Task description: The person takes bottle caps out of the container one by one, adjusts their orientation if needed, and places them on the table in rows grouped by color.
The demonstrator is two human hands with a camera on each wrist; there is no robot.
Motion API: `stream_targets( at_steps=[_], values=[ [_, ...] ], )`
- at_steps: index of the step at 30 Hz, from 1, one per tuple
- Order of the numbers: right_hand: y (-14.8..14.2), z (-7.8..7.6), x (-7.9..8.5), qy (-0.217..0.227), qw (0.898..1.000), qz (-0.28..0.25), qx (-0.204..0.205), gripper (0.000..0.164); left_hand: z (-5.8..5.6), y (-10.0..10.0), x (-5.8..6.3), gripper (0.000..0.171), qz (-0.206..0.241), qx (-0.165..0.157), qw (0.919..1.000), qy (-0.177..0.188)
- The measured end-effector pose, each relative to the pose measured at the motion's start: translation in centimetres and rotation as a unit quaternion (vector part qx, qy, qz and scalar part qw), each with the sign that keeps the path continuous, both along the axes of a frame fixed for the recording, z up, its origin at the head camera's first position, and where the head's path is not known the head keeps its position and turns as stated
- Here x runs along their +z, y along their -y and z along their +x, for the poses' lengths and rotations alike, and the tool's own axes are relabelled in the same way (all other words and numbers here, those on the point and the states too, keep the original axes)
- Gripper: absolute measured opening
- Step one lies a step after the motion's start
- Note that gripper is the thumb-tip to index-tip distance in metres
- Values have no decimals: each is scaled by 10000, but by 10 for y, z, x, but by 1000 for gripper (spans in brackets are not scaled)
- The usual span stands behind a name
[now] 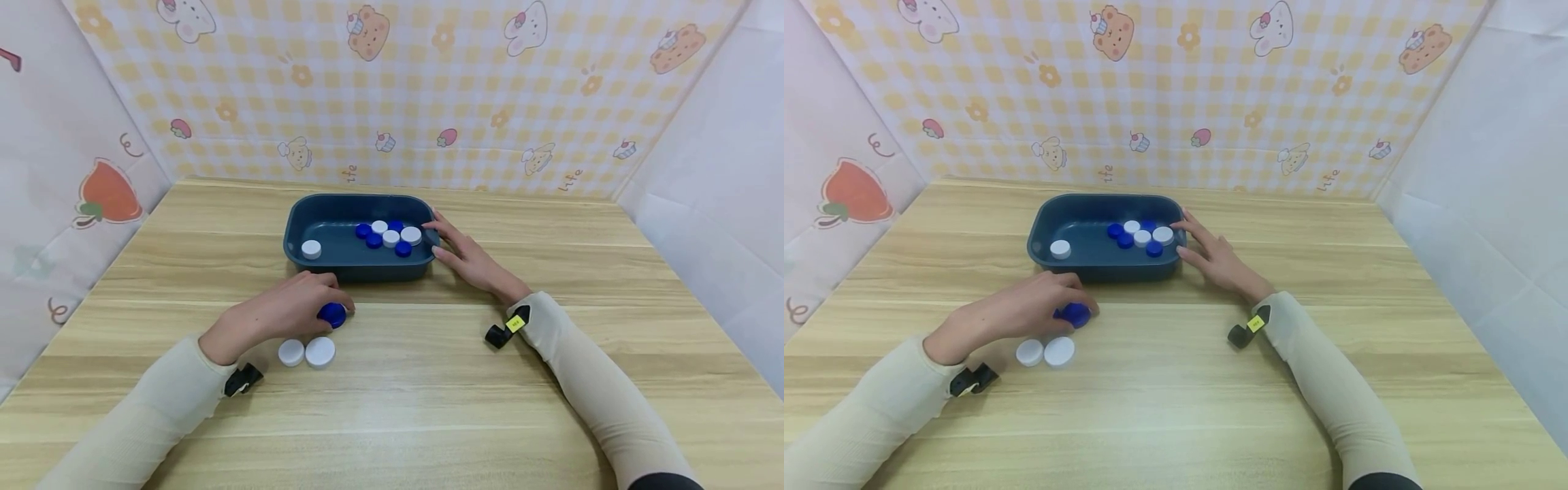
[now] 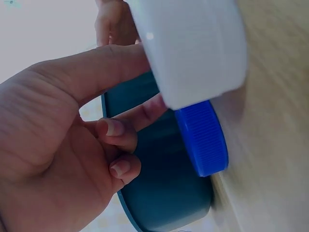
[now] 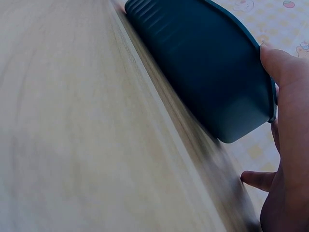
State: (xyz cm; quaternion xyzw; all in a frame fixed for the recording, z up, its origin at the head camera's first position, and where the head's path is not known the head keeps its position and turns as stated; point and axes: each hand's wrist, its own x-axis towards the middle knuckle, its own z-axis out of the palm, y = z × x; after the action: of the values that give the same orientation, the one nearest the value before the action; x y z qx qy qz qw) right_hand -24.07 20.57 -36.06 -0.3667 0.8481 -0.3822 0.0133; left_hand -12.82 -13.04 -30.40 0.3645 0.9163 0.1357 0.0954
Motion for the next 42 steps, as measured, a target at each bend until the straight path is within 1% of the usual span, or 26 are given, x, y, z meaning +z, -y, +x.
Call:
stream_targets(
  at_steps=[2, 4, 6, 9, 12, 14, 16, 18, 20, 23, 27, 29, 32, 35, 37, 39, 42],
  values=[
    [0, 0, 0, -2, 10000, 8, 10, 48, 0, 0, 2, 35, 33, -13, 10000, 59],
    [0, 0, 0, -6, 10000, 8, 30, 48, -1, 1, 6, 35, 124, -125, 9998, 14],
    [0, 0, 0, -12, 10000, 19, 34, 48, -3, 2, 12, 35, 338, -218, 9991, -104],
    [0, -1, 0, -36, 10000, 46, 11, 48, -9, 5, 23, 34, 784, -313, 9956, -402],
    [0, 0, 0, 3, 10000, 22, 32, 47, -18, 8, 36, 33, 1169, -175, 9918, -485],
    [0, -2, -1, 67, 9999, -14, 79, 47, -27, 10, 43, 32, 1296, -54, 9905, -452],
    [-1, -2, -1, 120, 9998, -60, 126, 47, -38, 12, 47, 32, 1290, 172, 9907, -399],
    [-1, -3, -1, 131, 9998, -80, 131, 47, -50, 15, 49, 34, 1254, 436, 9906, -332],
    [-1, -2, -1, 65, 9999, -66, 94, 47, -62, 17, 48, 36, 1190, 677, 9903, -229],
    [-1, -2, -2, -41, 10000, -42, 63, 47, -76, 20, 43, 38, 1113, 885, 9898, -58],
    [-1, -1, -1, -91, 9999, -97, 92, 48, -91, 17, 39, 40, 976, 980, 9903, 153],
    [0, -1, 0, -90, 9998, -128, 100, 49, -97, 12, 39, 42, 907, 996, 9906, 251],
    [-1, -1, 1, -70, 9999, -124, 82, 49, -107, 2, 45, 43, 856, 915, 9915, 352],
    [-1, -1, 1, -43, 9999, -95, 56, 49, -117, -8, 53, 43, 817, 782, 9929, 380],
    [-2, -2, 1, -38, 9999, -95, 57, 49, -123, -14, 58, 43, 777, 749, 9931, 448],
    [-1, -2, 0, -60, 9999, -107, 69, 48, -129, -18, 59, 43, 737, 794, 9924, 583],
    [0, -2, -3, -64, 9998, -136, 112, 48, -138, -21, 55, 43, 799, 893, 9888, 895]
  ],
)
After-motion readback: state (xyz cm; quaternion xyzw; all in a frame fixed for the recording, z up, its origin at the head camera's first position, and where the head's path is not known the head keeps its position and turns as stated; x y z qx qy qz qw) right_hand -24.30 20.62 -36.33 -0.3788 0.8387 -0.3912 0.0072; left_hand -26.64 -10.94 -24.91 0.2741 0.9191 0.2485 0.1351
